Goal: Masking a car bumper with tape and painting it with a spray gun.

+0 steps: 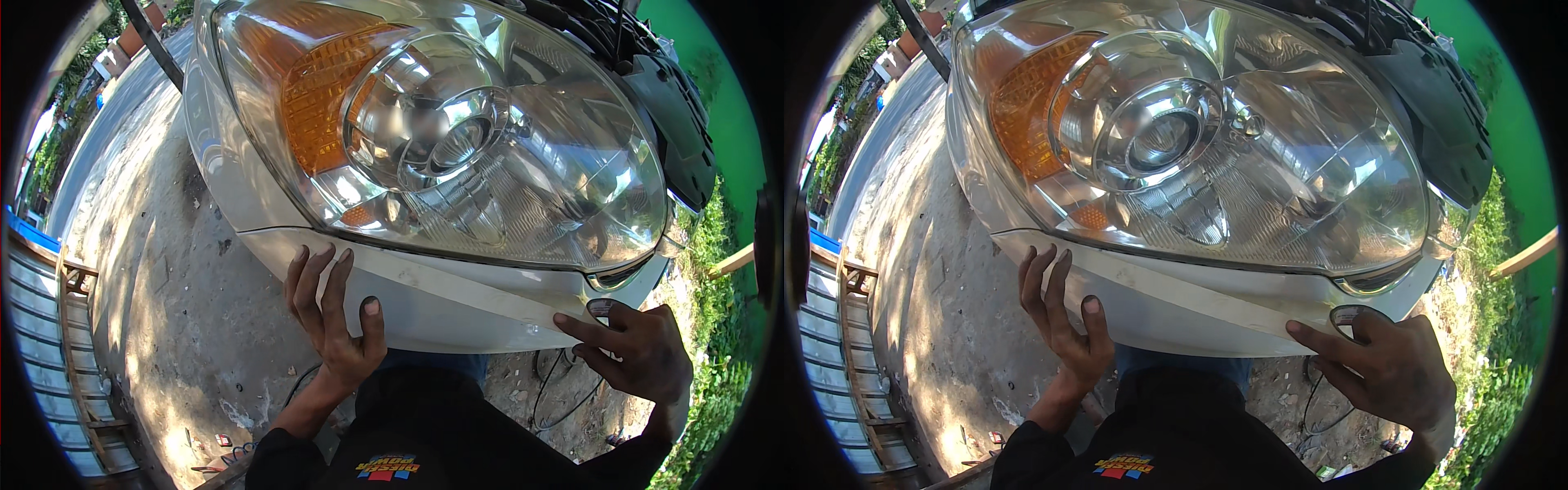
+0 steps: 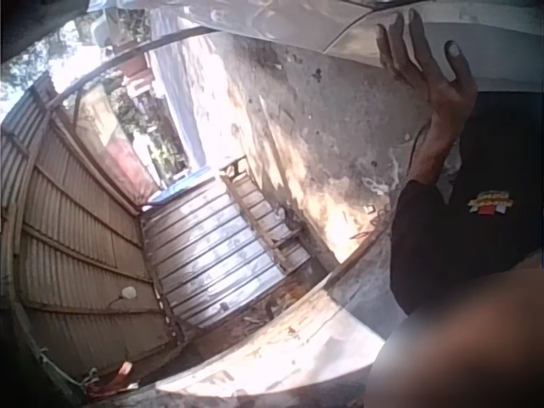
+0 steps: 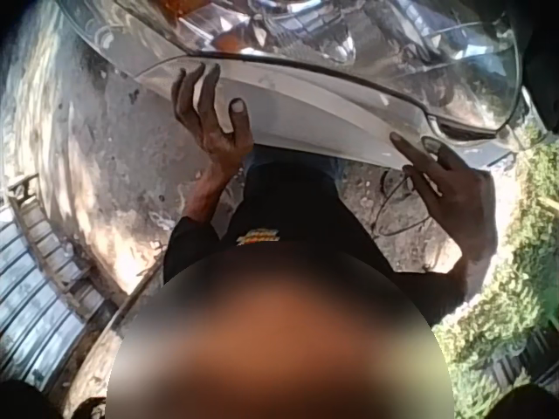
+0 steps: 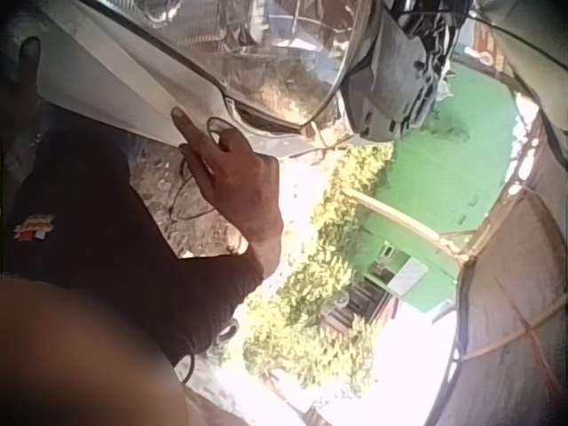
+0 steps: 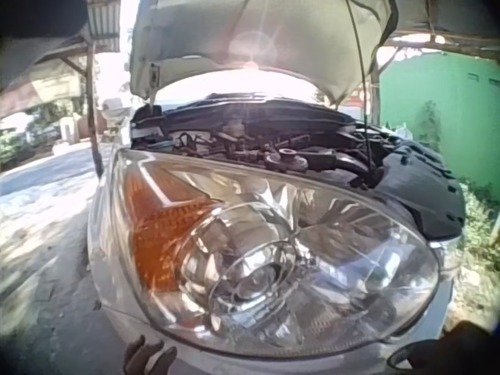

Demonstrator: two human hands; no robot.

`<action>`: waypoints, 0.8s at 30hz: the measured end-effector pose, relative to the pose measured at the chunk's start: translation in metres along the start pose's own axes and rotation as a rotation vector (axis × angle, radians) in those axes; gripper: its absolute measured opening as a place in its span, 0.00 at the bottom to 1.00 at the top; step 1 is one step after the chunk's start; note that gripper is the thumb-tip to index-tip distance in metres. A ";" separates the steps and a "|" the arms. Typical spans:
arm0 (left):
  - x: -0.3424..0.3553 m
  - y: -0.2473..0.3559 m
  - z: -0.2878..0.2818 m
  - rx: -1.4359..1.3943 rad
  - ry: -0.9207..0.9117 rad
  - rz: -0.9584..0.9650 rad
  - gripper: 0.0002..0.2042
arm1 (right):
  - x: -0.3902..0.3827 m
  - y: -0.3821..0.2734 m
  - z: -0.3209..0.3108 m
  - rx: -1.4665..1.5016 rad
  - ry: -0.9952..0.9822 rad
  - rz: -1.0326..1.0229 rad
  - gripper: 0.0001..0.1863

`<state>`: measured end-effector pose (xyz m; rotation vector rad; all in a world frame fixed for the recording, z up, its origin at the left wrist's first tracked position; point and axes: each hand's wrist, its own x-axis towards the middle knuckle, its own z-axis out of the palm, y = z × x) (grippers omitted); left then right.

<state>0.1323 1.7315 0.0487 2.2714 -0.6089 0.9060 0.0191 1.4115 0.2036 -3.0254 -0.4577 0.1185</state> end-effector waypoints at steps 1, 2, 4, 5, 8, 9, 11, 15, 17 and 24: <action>-0.001 -0.001 -0.001 0.000 -0.003 0.001 0.24 | 0.001 -0.001 -0.003 0.011 -0.030 0.002 0.32; -0.002 -0.001 -0.001 0.005 -0.038 0.022 0.25 | 0.001 -0.001 -0.002 0.014 -0.030 0.003 0.32; -0.003 -0.001 0.001 0.014 -0.093 0.043 0.27 | 0.001 -0.001 -0.003 0.008 -0.027 0.012 0.33; -0.003 -0.001 0.001 0.010 -0.094 0.046 0.27 | 0.001 -0.002 -0.003 0.008 -0.027 0.017 0.33; -0.002 -0.001 0.001 0.039 -0.144 0.090 0.28 | 0.001 -0.001 -0.002 0.018 -0.004 0.011 0.32; -0.003 -0.001 0.003 0.043 -0.146 0.096 0.29 | 0.001 -0.001 -0.002 0.021 -0.001 0.014 0.32; -0.003 -0.001 0.004 0.042 -0.148 0.104 0.29 | 0.001 0.000 -0.002 0.023 0.002 0.023 0.32; -0.001 0.000 0.005 0.045 -0.157 0.108 0.29 | 0.001 -0.001 -0.004 0.018 0.016 0.041 0.31; 0.000 0.001 0.007 0.041 -0.159 0.115 0.29 | 0.000 0.001 -0.003 0.026 -0.005 0.061 0.31; -0.002 0.001 0.001 0.133 -0.185 0.124 0.30 | 0.003 0.002 -0.002 -0.039 -0.003 0.071 0.29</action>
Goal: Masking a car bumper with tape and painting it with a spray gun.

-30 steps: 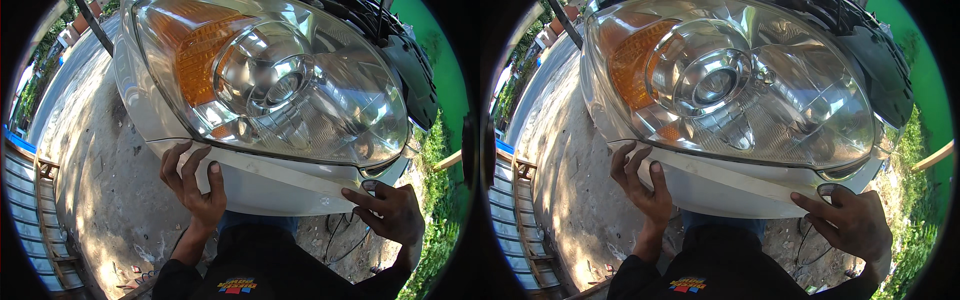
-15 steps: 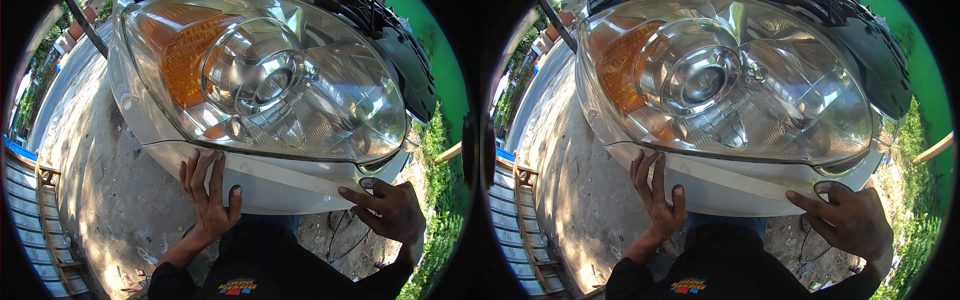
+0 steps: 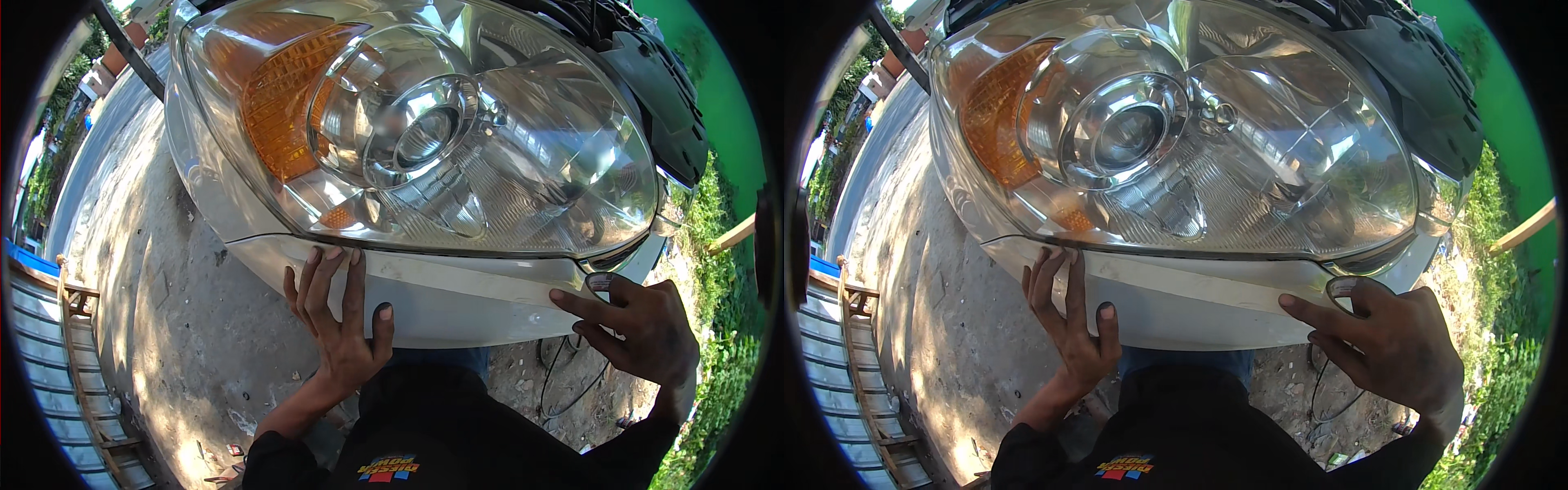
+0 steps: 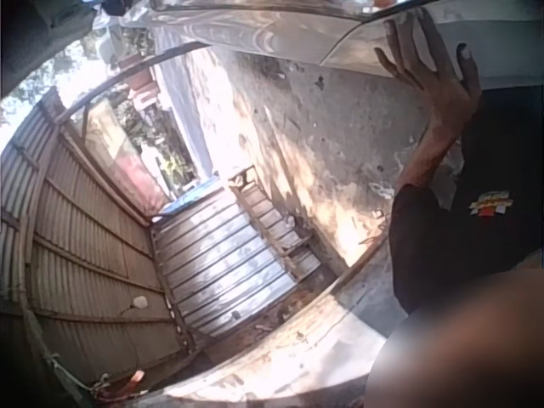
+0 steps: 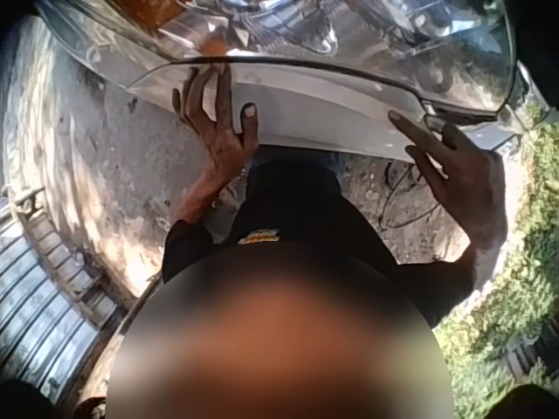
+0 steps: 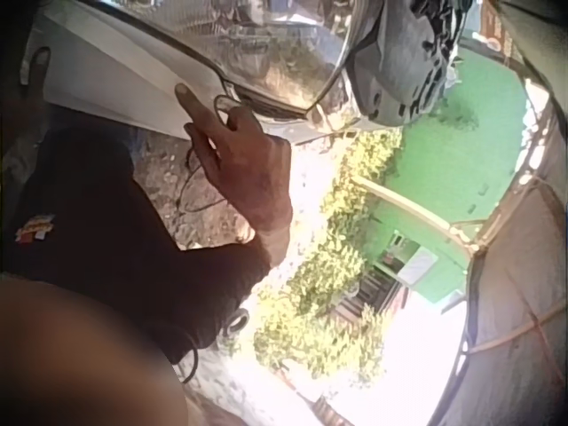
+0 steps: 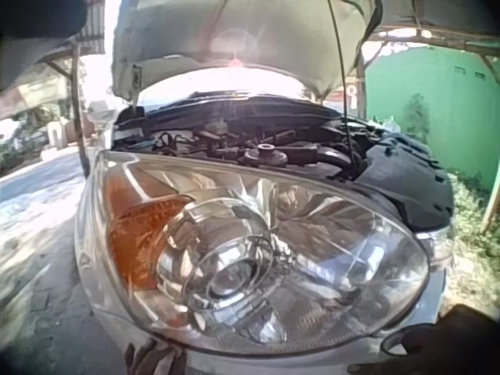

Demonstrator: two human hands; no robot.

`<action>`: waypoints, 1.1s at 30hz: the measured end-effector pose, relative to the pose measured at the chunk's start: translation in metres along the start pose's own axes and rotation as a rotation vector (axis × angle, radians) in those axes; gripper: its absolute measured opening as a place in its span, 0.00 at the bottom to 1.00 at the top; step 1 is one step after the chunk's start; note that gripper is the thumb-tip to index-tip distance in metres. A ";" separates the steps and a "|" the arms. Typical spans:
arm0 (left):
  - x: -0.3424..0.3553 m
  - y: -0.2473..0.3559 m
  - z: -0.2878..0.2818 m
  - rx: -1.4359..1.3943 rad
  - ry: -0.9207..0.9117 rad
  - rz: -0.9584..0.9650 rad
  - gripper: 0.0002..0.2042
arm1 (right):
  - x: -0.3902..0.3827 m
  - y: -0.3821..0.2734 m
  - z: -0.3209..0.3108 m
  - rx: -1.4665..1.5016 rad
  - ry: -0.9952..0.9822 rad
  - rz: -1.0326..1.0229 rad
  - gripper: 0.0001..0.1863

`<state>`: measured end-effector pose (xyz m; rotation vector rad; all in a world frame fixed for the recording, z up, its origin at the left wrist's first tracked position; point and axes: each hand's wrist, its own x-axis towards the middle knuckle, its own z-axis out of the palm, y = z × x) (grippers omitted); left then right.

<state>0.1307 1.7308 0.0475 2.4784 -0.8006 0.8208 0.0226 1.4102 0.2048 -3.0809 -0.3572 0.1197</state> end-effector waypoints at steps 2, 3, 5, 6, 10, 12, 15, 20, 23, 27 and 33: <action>-0.001 0.001 -0.003 0.002 -0.008 -0.011 0.30 | 0.003 -0.003 -0.002 -0.019 -0.006 0.020 0.29; -0.007 0.000 0.000 -0.045 0.002 -0.069 0.28 | 0.007 -0.001 0.005 -0.009 0.035 -0.006 0.29; -0.003 0.006 0.001 -0.063 -0.023 -0.073 0.29 | 0.002 0.001 0.007 0.104 0.046 0.012 0.31; 0.003 0.009 0.005 -0.057 -0.013 -0.075 0.29 | -0.010 -0.005 -0.003 0.096 0.002 0.080 0.32; -0.002 0.011 0.003 -0.049 0.014 -0.027 0.30 | -0.007 -0.009 -0.010 -0.027 0.014 -0.010 0.36; -0.004 0.011 0.002 -0.056 0.012 -0.027 0.30 | -0.007 -0.005 -0.006 0.021 0.012 -0.008 0.36; -0.002 0.010 0.008 -0.059 0.019 0.003 0.30 | -0.012 -0.002 -0.005 0.092 -0.012 0.052 0.36; 0.003 0.008 0.004 -0.044 -0.022 0.011 0.29 | -0.012 0.002 0.003 0.015 0.123 -0.002 0.38; 0.001 0.004 0.001 -0.114 -0.055 -0.001 0.29 | -0.001 0.000 -0.003 -0.001 0.122 -0.040 0.33; -0.001 0.009 -0.002 -0.042 -0.058 -0.020 0.30 | -0.001 -0.003 -0.003 -0.064 0.163 -0.048 0.32; 0.003 0.017 -0.003 0.056 -0.069 0.031 0.29 | -0.008 0.001 0.001 -0.200 0.166 -0.078 0.29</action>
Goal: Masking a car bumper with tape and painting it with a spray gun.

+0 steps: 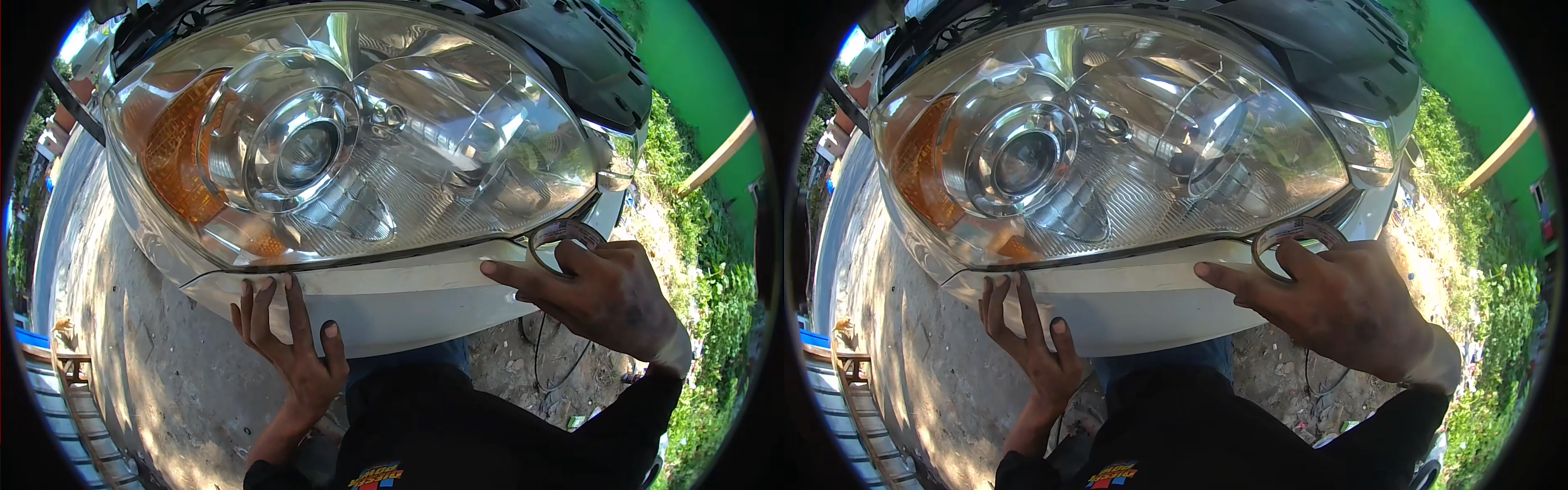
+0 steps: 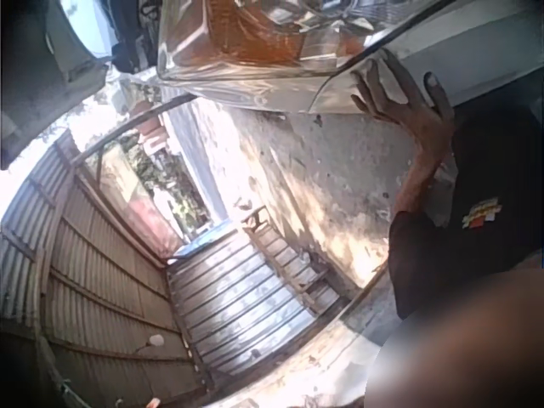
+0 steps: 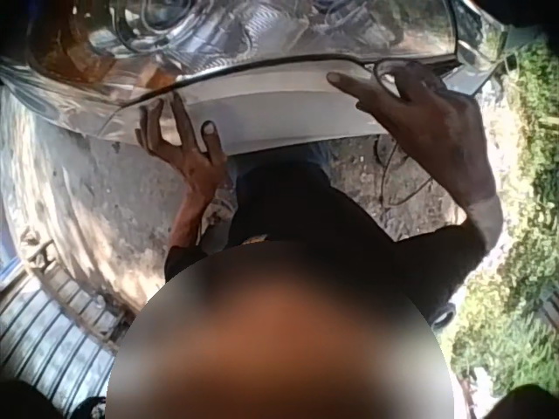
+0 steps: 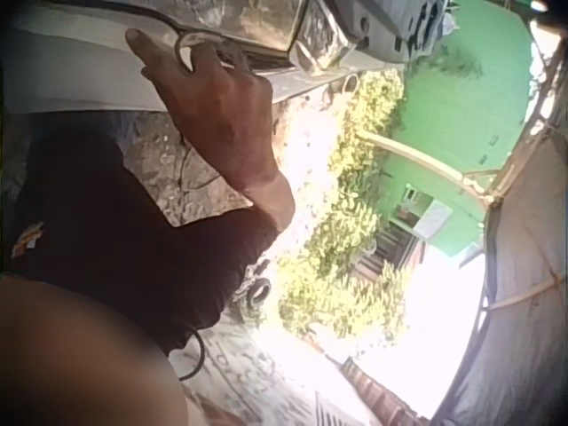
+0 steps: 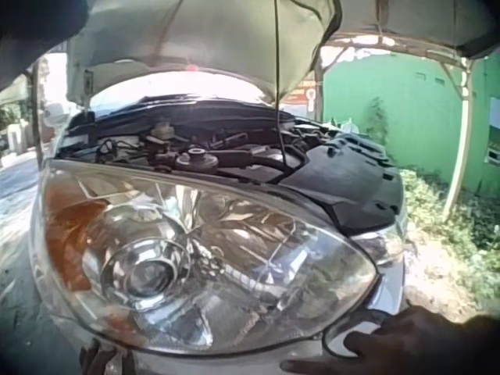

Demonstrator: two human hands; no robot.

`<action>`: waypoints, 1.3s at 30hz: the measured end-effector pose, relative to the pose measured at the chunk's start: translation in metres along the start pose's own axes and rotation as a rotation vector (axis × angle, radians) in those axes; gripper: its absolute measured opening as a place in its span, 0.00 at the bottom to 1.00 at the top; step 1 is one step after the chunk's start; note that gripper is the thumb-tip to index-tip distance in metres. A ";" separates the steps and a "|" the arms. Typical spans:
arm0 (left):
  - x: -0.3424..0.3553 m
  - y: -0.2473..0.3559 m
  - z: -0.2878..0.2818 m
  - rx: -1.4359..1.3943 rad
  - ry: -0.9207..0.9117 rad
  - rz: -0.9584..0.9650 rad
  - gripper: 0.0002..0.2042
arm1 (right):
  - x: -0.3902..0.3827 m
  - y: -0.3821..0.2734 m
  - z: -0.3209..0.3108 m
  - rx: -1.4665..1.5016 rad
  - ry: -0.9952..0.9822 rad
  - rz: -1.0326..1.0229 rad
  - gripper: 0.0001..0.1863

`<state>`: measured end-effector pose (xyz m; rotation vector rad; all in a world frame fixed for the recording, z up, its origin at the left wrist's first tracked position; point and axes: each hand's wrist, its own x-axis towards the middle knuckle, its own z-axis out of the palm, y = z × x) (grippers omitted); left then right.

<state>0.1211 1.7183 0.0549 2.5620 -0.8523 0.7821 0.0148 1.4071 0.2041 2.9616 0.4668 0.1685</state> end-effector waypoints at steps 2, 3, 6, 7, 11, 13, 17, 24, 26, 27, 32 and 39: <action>0.000 0.001 0.000 -0.012 -0.004 0.013 0.30 | 0.000 0.002 0.010 -0.015 0.012 0.010 0.28; 0.000 0.002 -0.001 0.010 -0.010 0.009 0.30 | 0.000 0.004 0.015 -0.053 0.049 -0.014 0.28; -0.001 0.001 -0.005 0.031 -0.027 0.010 0.29 | 0.001 0.001 0.013 -0.068 0.007 0.006 0.28; -0.002 0.000 -0.005 0.057 -0.037 -0.001 0.29 | 0.004 0.000 0.012 -0.070 0.009 -0.004 0.28; -0.003 -0.004 0.000 0.057 -0.043 -0.006 0.30 | 0.002 -0.002 0.015 -0.098 0.011 0.005 0.27; -0.004 -0.005 0.000 0.037 -0.040 -0.010 0.30 | 0.002 -0.003 0.016 -0.115 0.030 0.007 0.27; -0.002 -0.002 -0.005 0.087 -0.065 0.045 0.30 | 0.003 -0.006 0.021 -0.160 0.044 0.036 0.28; -0.003 0.001 -0.003 0.120 -0.096 0.065 0.31 | 0.005 -0.006 0.019 -0.176 0.017 0.043 0.29; -0.001 0.002 -0.003 0.119 -0.101 0.072 0.31 | 0.005 -0.006 0.020 -0.180 0.019 0.040 0.29; 0.000 0.003 -0.004 0.124 -0.105 0.075 0.30 | 0.005 -0.005 0.021 -0.183 0.027 0.032 0.29; 0.007 0.012 -0.008 0.126 -0.138 0.109 0.30 | 0.006 -0.003 0.020 -0.176 0.028 0.028 0.29; 0.013 0.024 -0.004 0.079 -0.148 0.180 0.29 | 0.006 -0.004 0.021 -0.168 0.025 0.038 0.30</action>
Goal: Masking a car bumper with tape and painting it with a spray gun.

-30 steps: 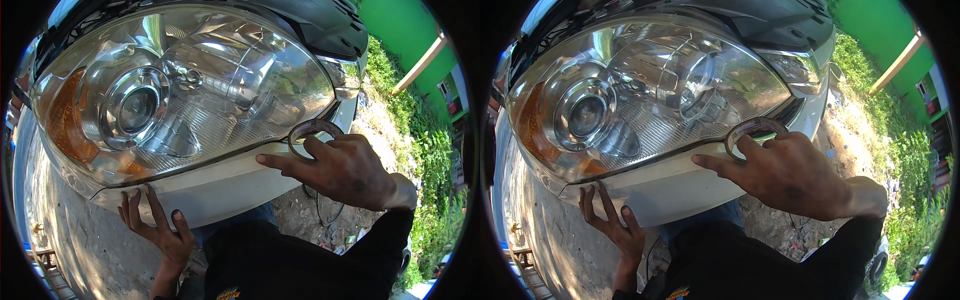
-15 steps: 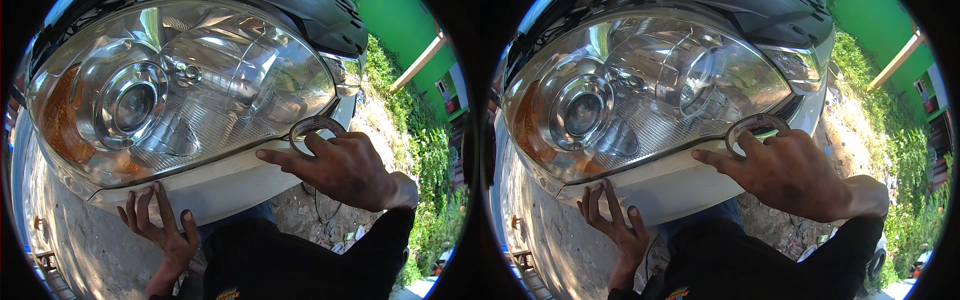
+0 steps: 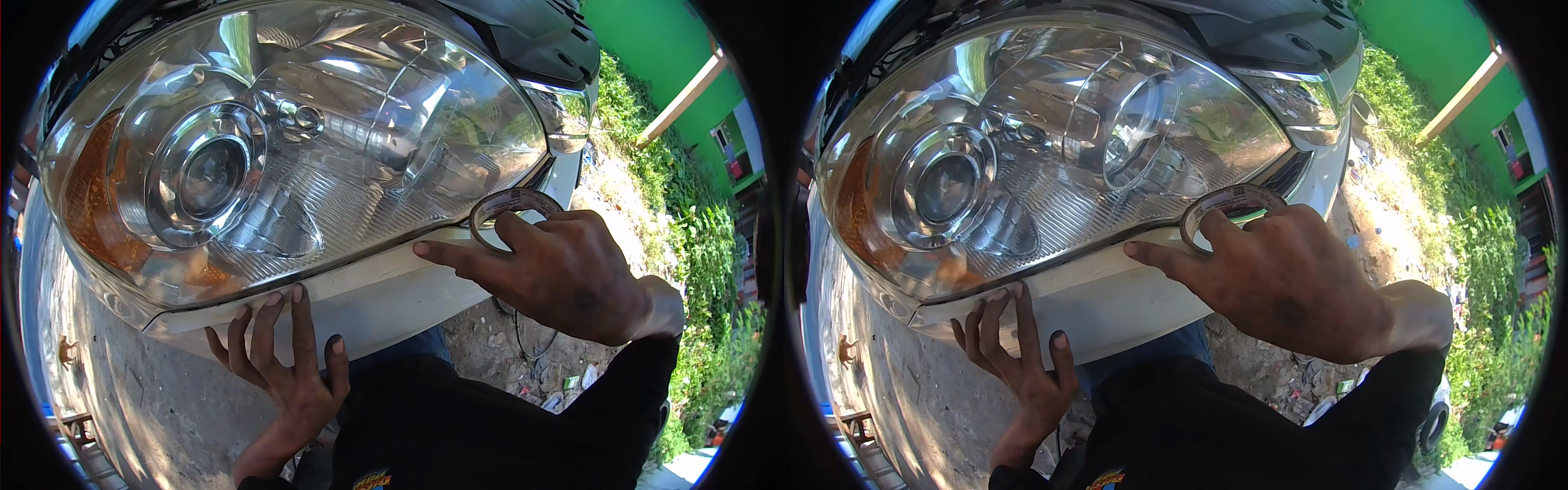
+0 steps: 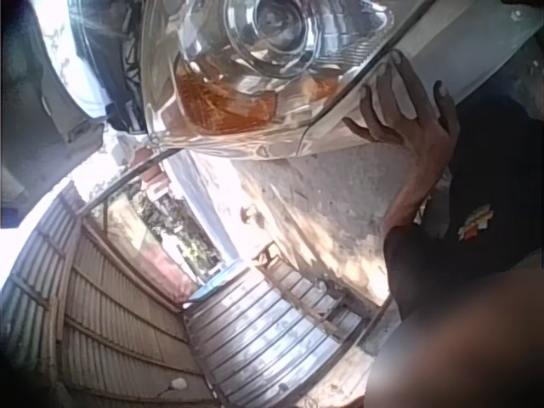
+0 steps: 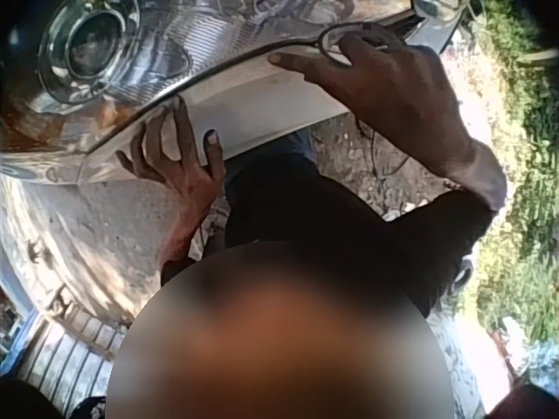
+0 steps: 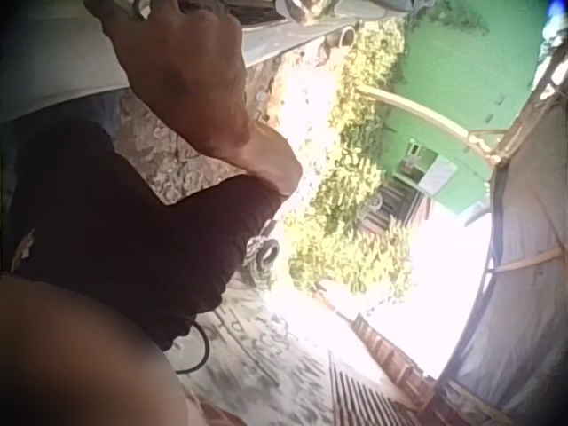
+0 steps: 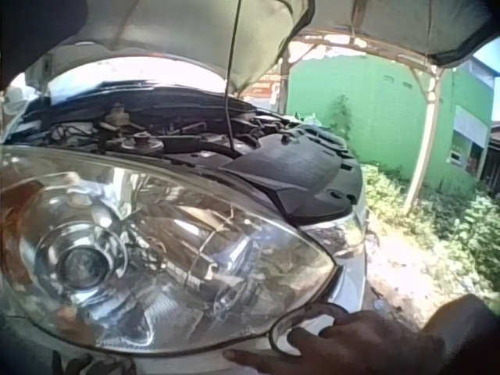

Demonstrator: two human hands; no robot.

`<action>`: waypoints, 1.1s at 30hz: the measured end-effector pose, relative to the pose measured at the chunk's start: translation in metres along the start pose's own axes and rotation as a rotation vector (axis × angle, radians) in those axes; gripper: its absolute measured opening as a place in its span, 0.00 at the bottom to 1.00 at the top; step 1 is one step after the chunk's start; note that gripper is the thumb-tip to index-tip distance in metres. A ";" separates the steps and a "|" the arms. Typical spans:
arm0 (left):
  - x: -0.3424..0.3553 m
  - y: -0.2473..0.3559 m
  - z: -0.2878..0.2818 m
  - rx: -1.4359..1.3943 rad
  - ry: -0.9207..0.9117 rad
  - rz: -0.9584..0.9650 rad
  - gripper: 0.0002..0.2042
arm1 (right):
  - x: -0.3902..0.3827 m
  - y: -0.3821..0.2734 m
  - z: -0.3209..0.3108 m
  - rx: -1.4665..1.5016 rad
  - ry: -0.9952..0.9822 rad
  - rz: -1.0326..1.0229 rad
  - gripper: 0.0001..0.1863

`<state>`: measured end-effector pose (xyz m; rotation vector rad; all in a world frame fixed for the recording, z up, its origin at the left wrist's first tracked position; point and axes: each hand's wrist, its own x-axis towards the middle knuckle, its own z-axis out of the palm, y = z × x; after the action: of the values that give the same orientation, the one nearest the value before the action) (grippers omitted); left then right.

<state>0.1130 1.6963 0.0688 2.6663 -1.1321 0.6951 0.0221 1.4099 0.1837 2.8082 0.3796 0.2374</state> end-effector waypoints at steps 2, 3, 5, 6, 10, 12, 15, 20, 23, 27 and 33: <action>0.002 0.004 0.000 0.018 -0.006 0.018 0.29 | 0.000 -0.001 0.001 0.014 -0.001 0.006 0.31; 0.004 0.005 -0.001 0.031 -0.011 0.034 0.29 | 0.001 -0.002 0.000 0.025 -0.007 0.011 0.33; 0.006 0.010 -0.004 0.043 -0.026 0.021 0.29 | 0.003 -0.003 -0.002 0.037 -0.011 0.014 0.34; 0.007 0.013 -0.004 0.054 -0.041 0.008 0.29 | 0.003 -0.002 -0.002 0.047 -0.016 0.017 0.35; 0.008 0.021 -0.007 0.075 -0.055 -0.018 0.30 | 0.006 -0.001 -0.001 0.039 0.007 -0.002 0.35; 0.007 0.020 -0.013 0.030 -0.094 -0.006 0.31 | 0.006 0.001 -0.002 0.027 0.013 -0.014 0.34; 0.003 0.014 -0.014 -0.071 -0.111 -0.021 0.32 | 0.007 -0.001 -0.010 0.019 -0.049 0.023 0.32; -0.007 -0.003 -0.016 -0.052 -0.090 -0.064 0.32 | 0.005 0.000 -0.010 0.072 -0.044 0.039 0.29; -0.012 -0.010 -0.017 -0.059 -0.084 -0.057 0.31 | 0.004 0.000 -0.012 0.081 -0.025 0.042 0.30; -0.017 -0.018 -0.014 -0.090 -0.052 -0.049 0.32 | 0.003 0.000 -0.022 0.141 -0.040 0.039 0.29; -0.019 -0.020 -0.012 -0.073 -0.029 -0.059 0.33 | -0.001 -0.012 -0.048 0.134 -0.069 0.016 0.26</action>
<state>0.1117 1.7267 0.0711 2.6450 -1.0595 0.5955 0.0084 1.4329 0.2249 2.9425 0.3699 0.1217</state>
